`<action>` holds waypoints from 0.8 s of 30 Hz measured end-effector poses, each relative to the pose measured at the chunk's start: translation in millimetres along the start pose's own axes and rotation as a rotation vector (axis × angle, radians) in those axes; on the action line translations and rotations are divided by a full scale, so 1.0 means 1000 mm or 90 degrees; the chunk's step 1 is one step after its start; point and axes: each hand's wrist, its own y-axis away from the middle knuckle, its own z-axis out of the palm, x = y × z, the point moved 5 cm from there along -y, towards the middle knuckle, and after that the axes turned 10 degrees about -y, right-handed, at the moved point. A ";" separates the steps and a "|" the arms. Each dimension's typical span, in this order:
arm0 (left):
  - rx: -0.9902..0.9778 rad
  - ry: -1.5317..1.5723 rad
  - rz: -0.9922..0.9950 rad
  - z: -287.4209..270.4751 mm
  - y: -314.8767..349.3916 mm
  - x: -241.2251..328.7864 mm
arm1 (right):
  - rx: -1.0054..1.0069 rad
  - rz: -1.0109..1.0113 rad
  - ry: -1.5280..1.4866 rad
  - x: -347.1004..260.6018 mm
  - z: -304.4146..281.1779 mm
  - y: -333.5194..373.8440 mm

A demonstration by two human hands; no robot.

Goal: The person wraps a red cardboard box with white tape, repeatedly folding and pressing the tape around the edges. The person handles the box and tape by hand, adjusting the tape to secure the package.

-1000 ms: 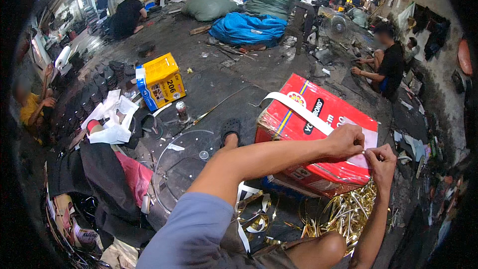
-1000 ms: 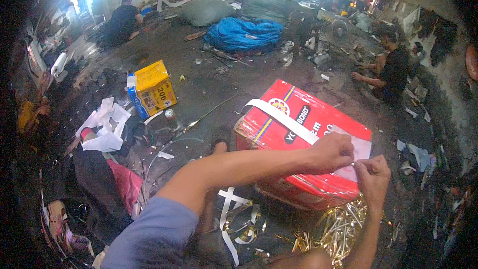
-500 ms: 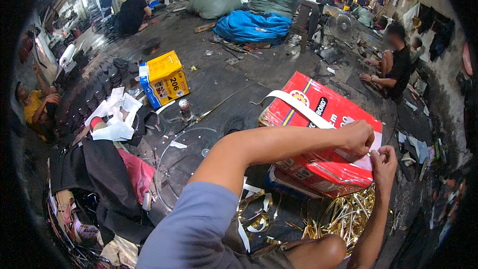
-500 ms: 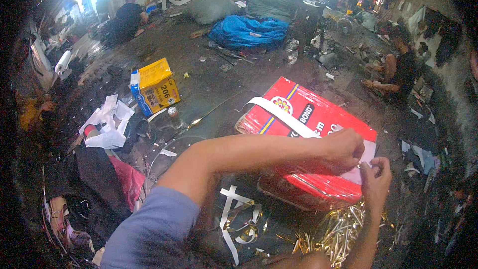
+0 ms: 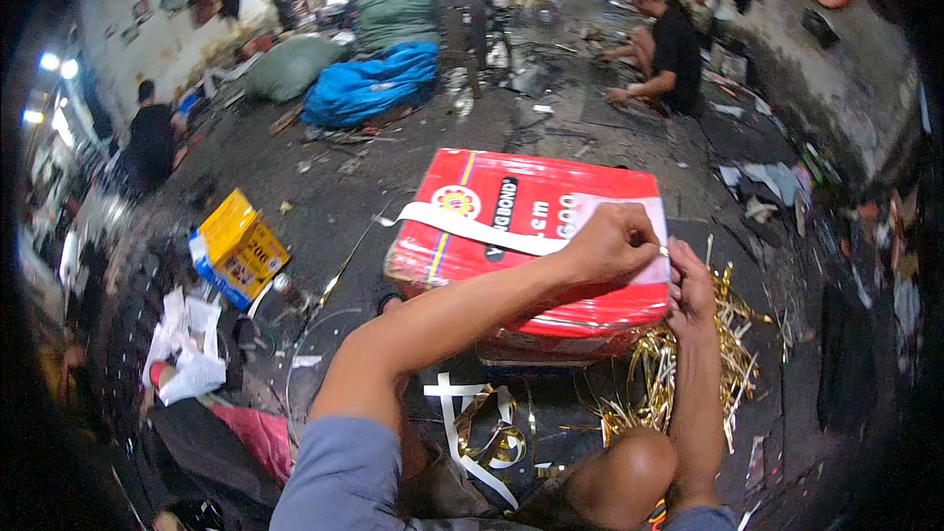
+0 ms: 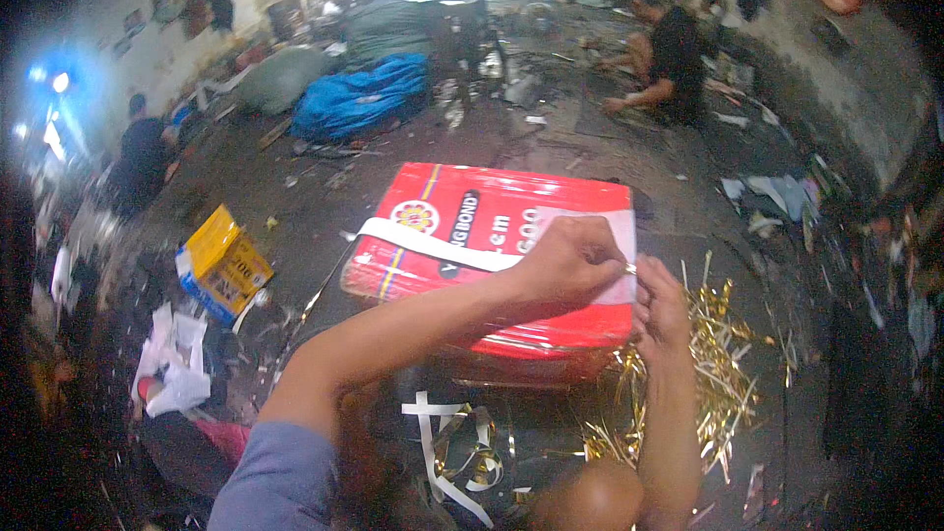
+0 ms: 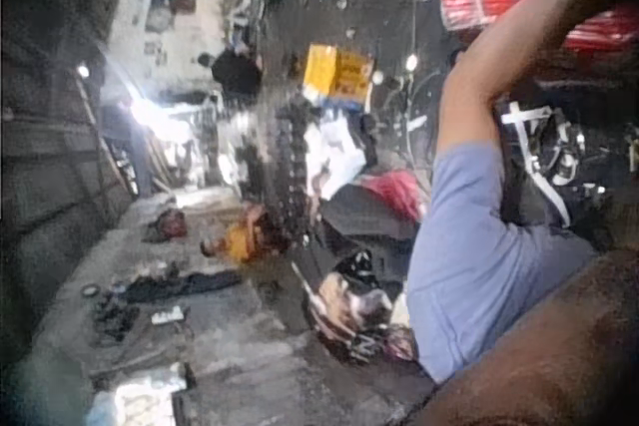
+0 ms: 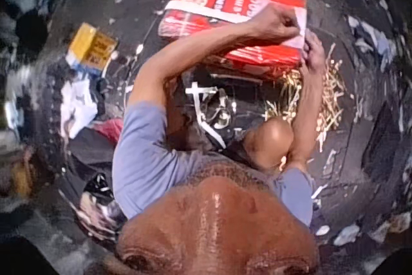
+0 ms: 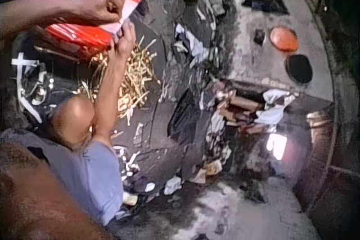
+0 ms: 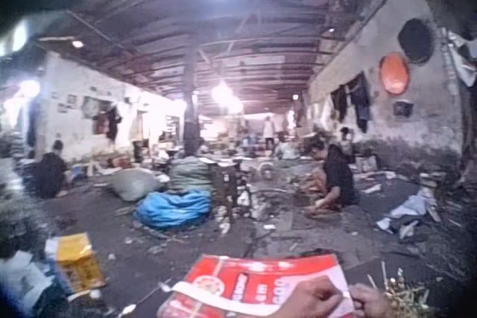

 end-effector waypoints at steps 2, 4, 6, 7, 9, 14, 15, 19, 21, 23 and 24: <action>-0.008 0.004 0.004 0.004 -0.004 0.003 | -0.015 0.061 -0.096 0.006 -0.008 0.000; -0.012 0.013 -0.003 0.009 -0.009 0.004 | -0.013 0.068 -0.138 0.007 -0.014 0.000; -0.008 0.033 -0.009 0.013 -0.011 0.004 | -0.032 0.060 -0.083 0.000 -0.015 0.004; -0.004 0.032 -0.003 0.014 -0.011 0.004 | -0.009 0.048 -0.015 -0.007 -0.010 0.007; 0.003 -0.011 0.013 0.011 -0.012 0.005 | 0.000 0.066 0.073 -0.027 0.010 0.009; -0.011 -0.018 -0.032 0.007 -0.009 0.005 | 0.123 -0.322 0.802 -0.065 0.046 -0.031; -0.017 -0.007 -0.039 0.010 -0.009 0.002 | 0.137 -0.376 0.884 -0.063 0.046 -0.033; -0.024 0.004 -0.058 0.014 -0.008 0.001 | 0.090 -0.431 0.813 -0.047 0.018 -0.042; -0.020 0.008 -0.064 0.013 -0.008 -0.004 | 0.096 -0.392 0.690 -0.034 0.003 -0.052; -0.021 -0.014 -0.022 0.010 -0.008 -0.004 | 0.122 -0.387 0.619 -0.016 -0.009 -0.057; -0.023 -0.014 -0.009 0.011 -0.010 -0.005 | 0.133 -0.367 0.599 -0.010 -0.014 -0.055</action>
